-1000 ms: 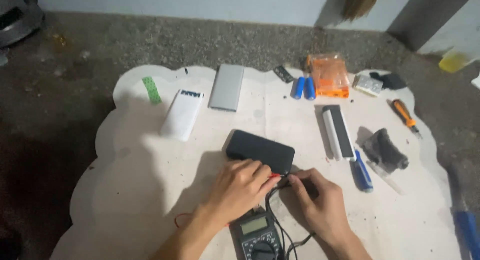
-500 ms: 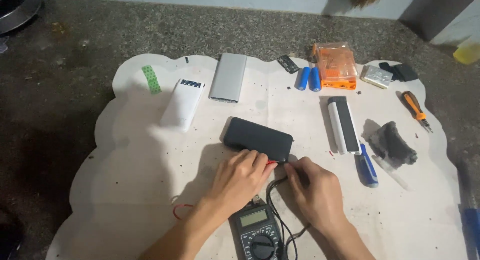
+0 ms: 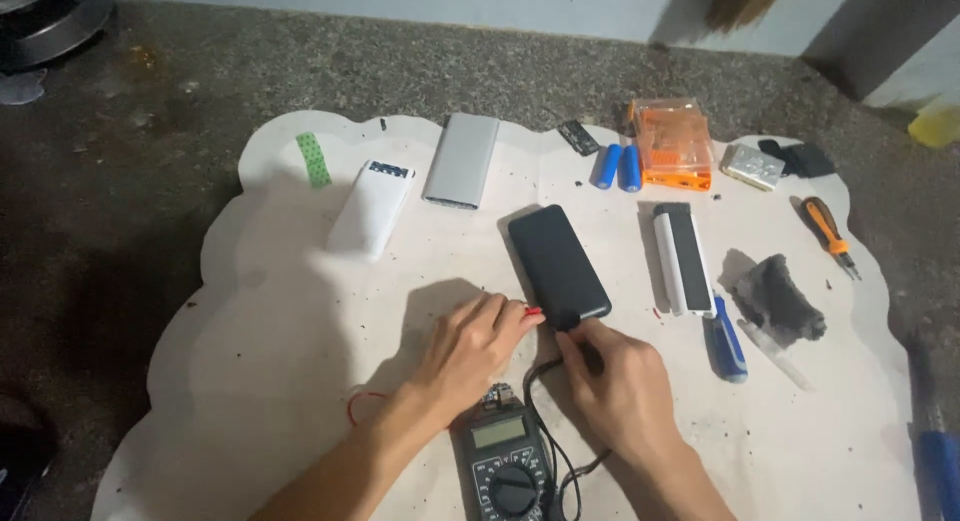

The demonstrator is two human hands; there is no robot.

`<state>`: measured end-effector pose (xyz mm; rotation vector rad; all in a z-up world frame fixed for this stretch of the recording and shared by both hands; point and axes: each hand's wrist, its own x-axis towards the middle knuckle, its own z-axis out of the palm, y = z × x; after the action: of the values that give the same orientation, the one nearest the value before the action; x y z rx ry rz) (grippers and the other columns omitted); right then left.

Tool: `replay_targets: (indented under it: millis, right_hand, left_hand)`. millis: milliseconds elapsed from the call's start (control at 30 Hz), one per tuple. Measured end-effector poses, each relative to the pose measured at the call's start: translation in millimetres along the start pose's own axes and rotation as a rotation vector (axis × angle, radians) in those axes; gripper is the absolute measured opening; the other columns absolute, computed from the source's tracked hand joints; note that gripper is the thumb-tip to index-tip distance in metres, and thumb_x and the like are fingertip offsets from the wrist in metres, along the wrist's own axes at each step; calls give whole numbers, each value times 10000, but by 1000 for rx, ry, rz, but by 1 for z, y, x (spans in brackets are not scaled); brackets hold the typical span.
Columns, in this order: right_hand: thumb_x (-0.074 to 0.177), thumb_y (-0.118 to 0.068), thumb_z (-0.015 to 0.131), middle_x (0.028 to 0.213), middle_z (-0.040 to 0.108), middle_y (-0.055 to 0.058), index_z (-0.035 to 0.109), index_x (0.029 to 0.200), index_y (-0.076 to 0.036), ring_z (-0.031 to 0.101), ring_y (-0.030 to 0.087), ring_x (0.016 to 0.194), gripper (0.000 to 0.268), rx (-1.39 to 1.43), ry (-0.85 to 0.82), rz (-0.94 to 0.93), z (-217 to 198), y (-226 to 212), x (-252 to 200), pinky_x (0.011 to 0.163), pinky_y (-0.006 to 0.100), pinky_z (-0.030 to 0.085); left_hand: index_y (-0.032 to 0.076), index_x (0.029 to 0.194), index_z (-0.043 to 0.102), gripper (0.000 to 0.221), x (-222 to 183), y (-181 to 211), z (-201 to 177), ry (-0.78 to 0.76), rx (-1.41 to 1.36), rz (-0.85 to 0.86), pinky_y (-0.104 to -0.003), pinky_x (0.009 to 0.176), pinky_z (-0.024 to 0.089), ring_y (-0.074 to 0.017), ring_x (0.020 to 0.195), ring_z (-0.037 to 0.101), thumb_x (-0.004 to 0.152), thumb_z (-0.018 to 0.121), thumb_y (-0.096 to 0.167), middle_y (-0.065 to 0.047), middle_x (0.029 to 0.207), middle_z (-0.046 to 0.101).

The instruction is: Inspecting the internal components of a power bank using a multimeter for diagnostics.

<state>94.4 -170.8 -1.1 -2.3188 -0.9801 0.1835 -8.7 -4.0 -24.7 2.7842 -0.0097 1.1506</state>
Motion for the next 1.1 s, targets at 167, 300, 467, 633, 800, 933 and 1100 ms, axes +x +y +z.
replay_targets:
  millis: [167, 300, 467, 633, 800, 933, 1100]
  right_hand:
    - [934, -309, 659, 704, 763, 71, 701, 866, -158, 667, 309, 566, 171, 5, -34, -16, -2, 7, 4, 566, 392, 475]
    - [940, -286, 655, 638, 728, 75, 687, 884, -162, 595, 277, 505, 140, 46, -90, 38, -9, 0, 5, 565, 361, 457]
    - [932, -293, 663, 647, 745, 70, 707, 847, -150, 617, 245, 498, 172, 42, -111, 33, -11, -1, 10, 559, 366, 465]
    - [866, -175, 682, 571, 689, 139, 754, 797, -63, 717, 330, 532, 150, -111, -61, -66, -5, -11, 10, 497, 385, 561]
    - [893, -232, 676, 684, 752, 199, 750, 897, -40, 750, 424, 682, 206, 62, -52, 4, -10, -12, 8, 624, 466, 591]
    - [890, -251, 699, 663, 754, 189, 759, 898, -42, 764, 379, 649, 218, 145, -49, 56, -12, -13, 9, 606, 429, 603]
    - [884, -278, 727, 649, 767, 192, 776, 901, -46, 770, 361, 624, 238, 246, -3, 91, -13, -19, 5, 606, 419, 612]
  left_hand:
    - [80, 813, 549, 299, 1, -3, 6, 45, -14, 19, -313, 487, 432, -183, 573, 516, 1027, 722, 198, -44, 705, 535]
    - [81, 794, 508, 338, 8, 0, 0, 121, -43, 20, -301, 506, 408, -168, 552, 439, 1016, 741, 183, -23, 664, 456]
    - [27, 893, 540, 240, 16, 1, -4, 148, -159, -18, -294, 496, 472, -158, 579, 535, 1016, 708, 145, -46, 722, 558]
    - [33, 869, 641, 164, 23, -2, 21, 268, -286, -266, -309, 513, 503, -269, 576, 641, 949, 750, 124, -97, 684, 614]
    - [107, 859, 684, 214, 10, -22, 15, 302, -198, -305, -285, 527, 525, -214, 558, 649, 883, 854, 235, -47, 652, 642]
    - [148, 899, 704, 192, 19, -29, -9, 220, -269, -454, -321, 561, 531, -223, 552, 651, 912, 828, 293, -29, 580, 612]
    - [158, 954, 686, 211, 18, -35, -7, 89, -301, -583, -393, 565, 532, -311, 583, 672, 956, 752, 359, -65, 575, 613]
